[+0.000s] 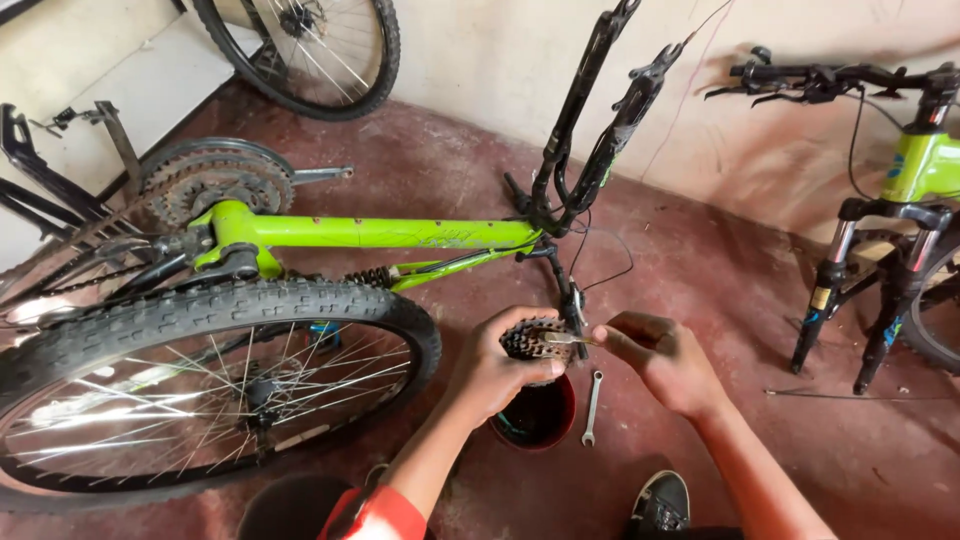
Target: The person sits on the floor and cleans a bicycle cassette using a toothbrush and a red cup containing liquid. They scrub the cassette thoroughly, occasionally dipping the brush into the cup to apply more liquid.
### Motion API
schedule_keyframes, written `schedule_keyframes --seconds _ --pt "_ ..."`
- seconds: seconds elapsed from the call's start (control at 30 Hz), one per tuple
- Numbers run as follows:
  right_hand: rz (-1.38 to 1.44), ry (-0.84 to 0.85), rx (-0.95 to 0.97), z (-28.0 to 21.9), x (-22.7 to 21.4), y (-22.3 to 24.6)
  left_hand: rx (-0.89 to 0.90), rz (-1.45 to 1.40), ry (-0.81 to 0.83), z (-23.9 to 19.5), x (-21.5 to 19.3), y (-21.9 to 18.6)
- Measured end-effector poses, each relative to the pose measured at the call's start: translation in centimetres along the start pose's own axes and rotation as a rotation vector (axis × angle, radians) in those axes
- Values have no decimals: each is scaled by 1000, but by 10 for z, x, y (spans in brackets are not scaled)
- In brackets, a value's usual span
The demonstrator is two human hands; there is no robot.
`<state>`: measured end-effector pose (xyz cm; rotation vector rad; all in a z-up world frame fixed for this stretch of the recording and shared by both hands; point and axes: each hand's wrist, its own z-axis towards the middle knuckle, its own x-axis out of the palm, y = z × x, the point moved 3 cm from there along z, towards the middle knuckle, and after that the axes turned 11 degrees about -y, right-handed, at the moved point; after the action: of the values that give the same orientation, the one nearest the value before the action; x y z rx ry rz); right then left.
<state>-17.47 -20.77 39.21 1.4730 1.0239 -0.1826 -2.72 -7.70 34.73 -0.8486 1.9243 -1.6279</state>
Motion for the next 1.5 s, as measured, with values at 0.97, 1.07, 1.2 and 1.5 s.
schedule_keyframes --seconds 0.97,1.07,1.2,1.5 --pt "-88 -164 -232 -2 2 -4 -61 249 -69 6 -7 16" --pt "-90 -166 -214 -7 10 -5 -59 275 -74 4 -6 18" --pt "-94 -155 -223 -10 2 2 -59 247 -94 6 -4 24" --pt "-89 -150 -142 -1 3 -15 -30 51 -74 -2 2 5"
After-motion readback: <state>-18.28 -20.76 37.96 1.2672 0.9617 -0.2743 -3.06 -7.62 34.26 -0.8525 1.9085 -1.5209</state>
